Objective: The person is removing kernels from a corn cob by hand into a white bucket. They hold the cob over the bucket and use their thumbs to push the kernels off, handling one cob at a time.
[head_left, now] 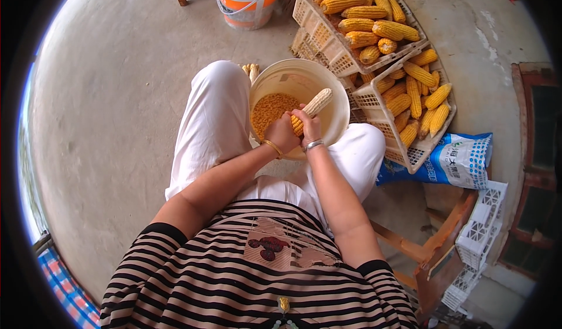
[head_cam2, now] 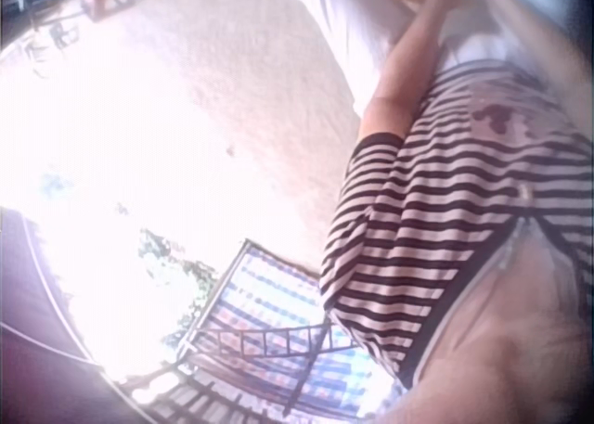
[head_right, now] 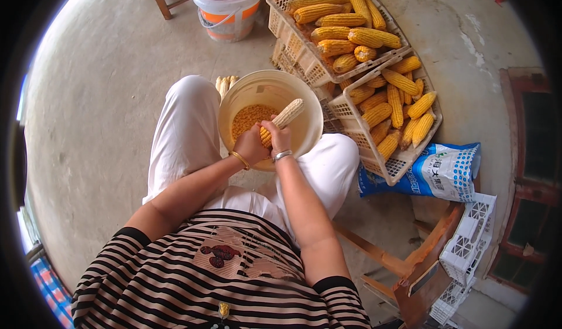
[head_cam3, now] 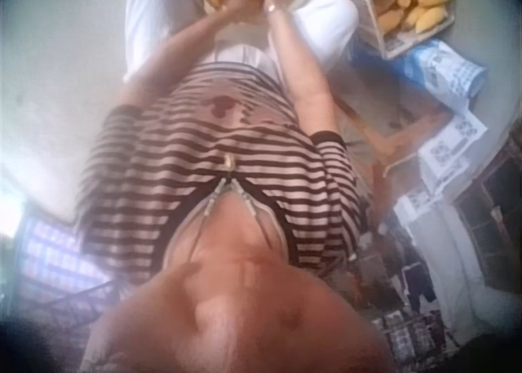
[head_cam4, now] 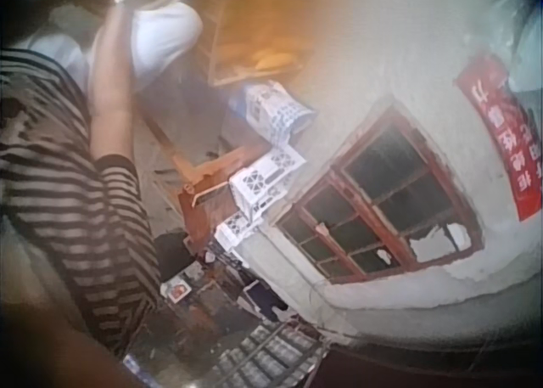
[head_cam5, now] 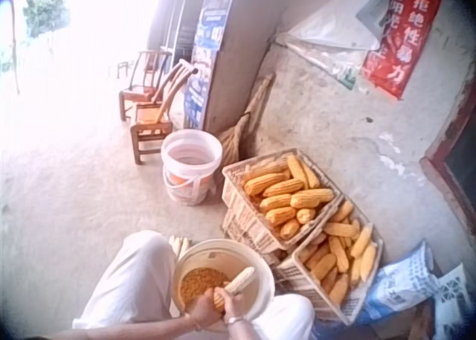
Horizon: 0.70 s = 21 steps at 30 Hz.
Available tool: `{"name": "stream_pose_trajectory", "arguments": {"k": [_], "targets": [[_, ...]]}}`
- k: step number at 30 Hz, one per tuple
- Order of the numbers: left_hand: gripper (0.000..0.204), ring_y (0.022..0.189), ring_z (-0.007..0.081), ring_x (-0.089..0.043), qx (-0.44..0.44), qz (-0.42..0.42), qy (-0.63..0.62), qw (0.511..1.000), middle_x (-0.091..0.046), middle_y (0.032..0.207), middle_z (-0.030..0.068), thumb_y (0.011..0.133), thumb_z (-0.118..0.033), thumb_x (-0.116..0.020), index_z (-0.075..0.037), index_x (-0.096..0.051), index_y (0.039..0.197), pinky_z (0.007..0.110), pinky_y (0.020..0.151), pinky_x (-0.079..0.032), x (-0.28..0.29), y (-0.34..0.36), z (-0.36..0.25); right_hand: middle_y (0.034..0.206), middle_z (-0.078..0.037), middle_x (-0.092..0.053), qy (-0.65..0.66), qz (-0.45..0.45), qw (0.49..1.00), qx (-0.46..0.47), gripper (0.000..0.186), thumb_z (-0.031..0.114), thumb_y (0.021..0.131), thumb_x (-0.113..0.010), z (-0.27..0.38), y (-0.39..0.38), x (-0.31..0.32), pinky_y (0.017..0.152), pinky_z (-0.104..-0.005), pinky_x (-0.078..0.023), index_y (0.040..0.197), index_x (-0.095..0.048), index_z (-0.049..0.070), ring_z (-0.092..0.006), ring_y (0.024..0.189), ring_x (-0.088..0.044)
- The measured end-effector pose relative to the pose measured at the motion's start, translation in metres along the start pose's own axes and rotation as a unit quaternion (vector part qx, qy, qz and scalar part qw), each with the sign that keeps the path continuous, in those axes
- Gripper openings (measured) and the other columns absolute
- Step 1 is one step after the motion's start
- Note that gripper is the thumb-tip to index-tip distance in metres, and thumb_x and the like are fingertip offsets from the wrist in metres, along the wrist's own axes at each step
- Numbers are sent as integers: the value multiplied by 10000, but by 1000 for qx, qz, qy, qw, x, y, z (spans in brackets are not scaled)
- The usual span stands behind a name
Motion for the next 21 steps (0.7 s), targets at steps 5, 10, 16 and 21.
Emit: {"name": "stream_pose_trajectory", "arguments": {"k": [5,10,16,21], "targets": [[452,745,304,-632,-46,-19,-119,992,-623,782,208,558,-167,-720,33,-557,929,358,675,-489,0,0,-2,762,-128,-582,83,103,991,-36,399,74,727,-610,8,-2,-9,701,-357,-527,1073,-427,-5,-251,708,-626],[195,432,140,-507,114,200,-385,894,-547,594,49,586,-94,-687,-35,-558,719,265,385,-386,-18,-6,5,682,-74,-555,86,135,987,-34,391,118,754,-595,30,-10,-19,672,-341,-528,1100,-439,23,-193,615,-572],[160,355,108,-440,155,307,-484,805,-478,514,23,640,-109,-658,-66,-521,710,237,310,-307,-29,-13,0,885,-97,-578,118,174,977,-40,469,257,802,-624,29,-7,-19,652,-344,-528,1165,-412,49,-200,741,-591],[154,351,109,-438,150,236,-449,849,-477,505,22,637,-113,-654,-67,-528,713,235,313,-315,-23,-7,5,896,-90,-575,12,153,987,-54,509,269,757,-710,8,-2,-14,643,-313,-518,1088,-412,22,-203,753,-612]]}}
Point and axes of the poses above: each hand's wrist, its own y-axis towards the middle knuckle, its own x-axis out of the back of the hand, z = x × y, the point moved 6 cm from there along y, towards the middle knuckle
